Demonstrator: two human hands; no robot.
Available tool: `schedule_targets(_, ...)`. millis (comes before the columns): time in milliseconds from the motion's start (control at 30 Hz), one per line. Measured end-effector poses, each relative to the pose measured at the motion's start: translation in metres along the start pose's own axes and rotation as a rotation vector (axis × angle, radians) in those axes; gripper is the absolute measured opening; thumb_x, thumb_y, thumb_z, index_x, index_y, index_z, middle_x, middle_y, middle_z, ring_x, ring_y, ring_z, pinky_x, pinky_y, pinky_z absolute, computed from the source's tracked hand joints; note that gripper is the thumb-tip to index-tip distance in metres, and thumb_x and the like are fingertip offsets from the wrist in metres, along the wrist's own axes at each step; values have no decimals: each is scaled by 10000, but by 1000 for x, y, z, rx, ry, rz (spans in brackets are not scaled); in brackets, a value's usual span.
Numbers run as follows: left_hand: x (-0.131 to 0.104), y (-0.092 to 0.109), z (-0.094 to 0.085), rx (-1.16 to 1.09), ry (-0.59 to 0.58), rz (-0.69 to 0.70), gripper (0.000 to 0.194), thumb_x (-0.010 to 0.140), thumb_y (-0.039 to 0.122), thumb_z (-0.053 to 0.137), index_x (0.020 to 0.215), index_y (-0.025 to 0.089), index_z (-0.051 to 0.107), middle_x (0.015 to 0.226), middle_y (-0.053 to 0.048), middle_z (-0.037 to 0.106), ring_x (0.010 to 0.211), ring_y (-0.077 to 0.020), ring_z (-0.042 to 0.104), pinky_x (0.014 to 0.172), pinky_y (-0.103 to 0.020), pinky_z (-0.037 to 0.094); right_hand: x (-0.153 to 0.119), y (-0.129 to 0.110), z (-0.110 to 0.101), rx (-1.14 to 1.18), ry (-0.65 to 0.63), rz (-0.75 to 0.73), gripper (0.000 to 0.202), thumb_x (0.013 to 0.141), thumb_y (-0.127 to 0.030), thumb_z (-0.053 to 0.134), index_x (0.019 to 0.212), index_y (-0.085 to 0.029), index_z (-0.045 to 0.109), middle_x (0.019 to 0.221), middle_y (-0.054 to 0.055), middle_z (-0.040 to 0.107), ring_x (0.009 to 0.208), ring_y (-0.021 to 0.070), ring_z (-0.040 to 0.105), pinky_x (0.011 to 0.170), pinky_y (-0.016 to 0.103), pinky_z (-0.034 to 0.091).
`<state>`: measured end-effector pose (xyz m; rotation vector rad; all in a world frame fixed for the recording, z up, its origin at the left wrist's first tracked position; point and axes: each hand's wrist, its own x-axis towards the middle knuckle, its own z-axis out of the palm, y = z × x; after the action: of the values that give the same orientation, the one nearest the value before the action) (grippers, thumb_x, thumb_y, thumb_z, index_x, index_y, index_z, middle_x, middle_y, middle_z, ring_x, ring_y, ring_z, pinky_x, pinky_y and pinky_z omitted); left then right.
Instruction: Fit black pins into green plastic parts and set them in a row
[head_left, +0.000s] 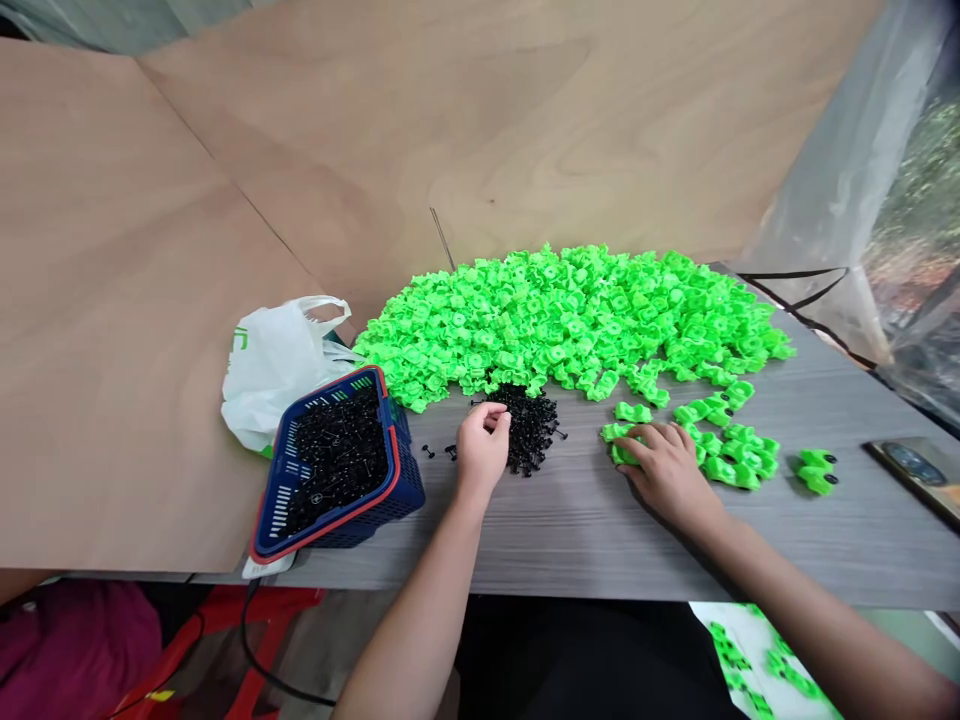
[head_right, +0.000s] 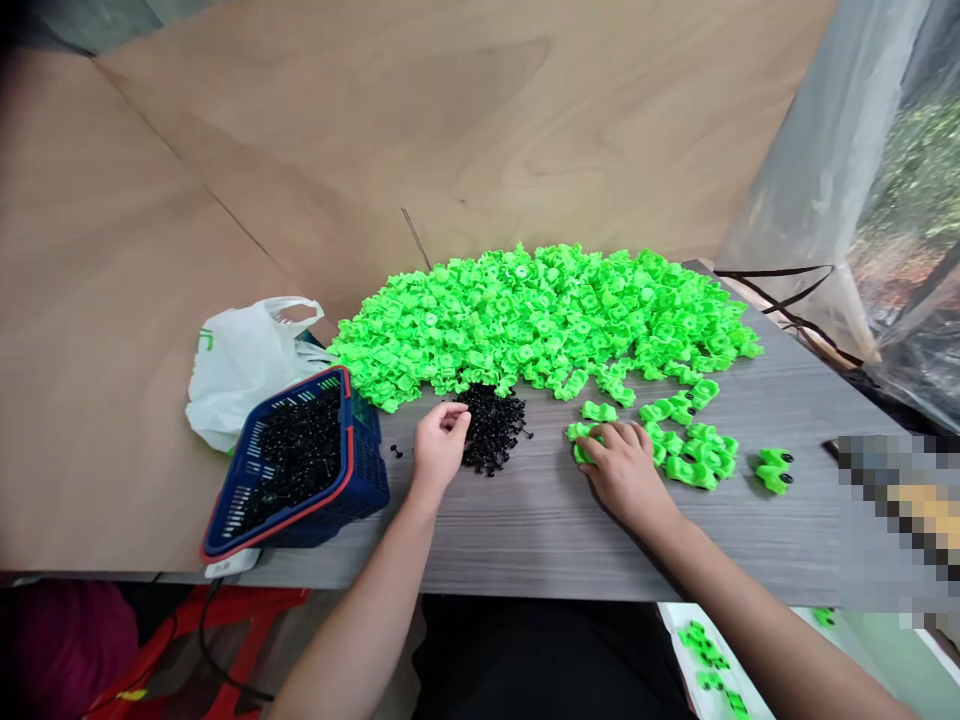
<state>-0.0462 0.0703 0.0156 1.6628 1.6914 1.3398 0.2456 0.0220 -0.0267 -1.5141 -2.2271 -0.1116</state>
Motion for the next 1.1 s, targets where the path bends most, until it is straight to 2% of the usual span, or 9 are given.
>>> schedule_targets(133,29,0,15,230,-5,148,120,822,189,638,927,188,696,903,-73,671,829,-199,608,787,-332,482,2,5,0,-52,31,61,300,848,-244,642,1146,-251,677,1165,101,638,1166,326,483,1065,536,268)
schedule_targets(233,52,0,28,426,-26,231,200,803,144,650,985,200,708,948,-96,644,955,-255,584,889,-384,455,10,-8,-4,-38,65,117,324,836,-241,643,1159,-231,668,1182,116,630,1185,350,471,1062,553,270)
schedule_targets(300,64,1,37,537,-53,270,266,808,126,634,1051,202,710,989,-118,618,1021,-282,554,921,-395,437,20,-22,-4,43,44,117,325,857,-255,619,1176,-198,650,1166,130,631,1138,330,506,1012,477,350)
schedule_targets(400,75,1,47,667,-124,307,280,819,102,593,1053,199,714,1007,-131,581,1037,-293,529,911,-393,435,37,-45,6,221,-55,87,332,891,-218,554,1212,-150,604,1072,119,645,986,246,586,891,330,432)
schedule_targets(567,77,-1,51,757,-172,383,215,804,72,575,940,190,694,980,-121,554,1006,-284,520,897,-391,439,62,-66,39,238,-145,218,193,860,-192,573,1035,-146,643,966,104,645,897,223,622,785,281,433)
schedule_targets(700,73,-1,41,707,-131,443,173,798,65,575,883,193,653,995,-118,576,1023,-283,525,916,-396,437,66,-67,52,224,-150,241,102,866,-201,565,923,-174,645,940,93,646,876,212,625,758,271,412)
schedule_targets(833,68,-2,28,534,-79,458,166,791,72,590,884,209,594,1015,-98,638,1050,-268,562,978,-405,421,63,-64,44,269,-128,214,89,859,-202,559,910,-190,631,900,76,678,850,207,631,728,268,391)
schedule_targets(1000,58,-9,18,245,35,205,128,795,192,640,829,223,521,1030,-73,683,912,-226,639,828,-366,499,64,-62,31,410,-70,243,102,823,-189,553,888,-214,627,782,31,692,718,193,623,642,272,373)
schedule_targets(1100,52,-12,17,-18,51,8,192,774,261,668,785,216,482,882,-39,670,810,-190,654,687,-298,519,67,-62,32,640,-31,271,94,811,-227,578,881,-211,638,735,14,675,679,173,612,631,263,406)
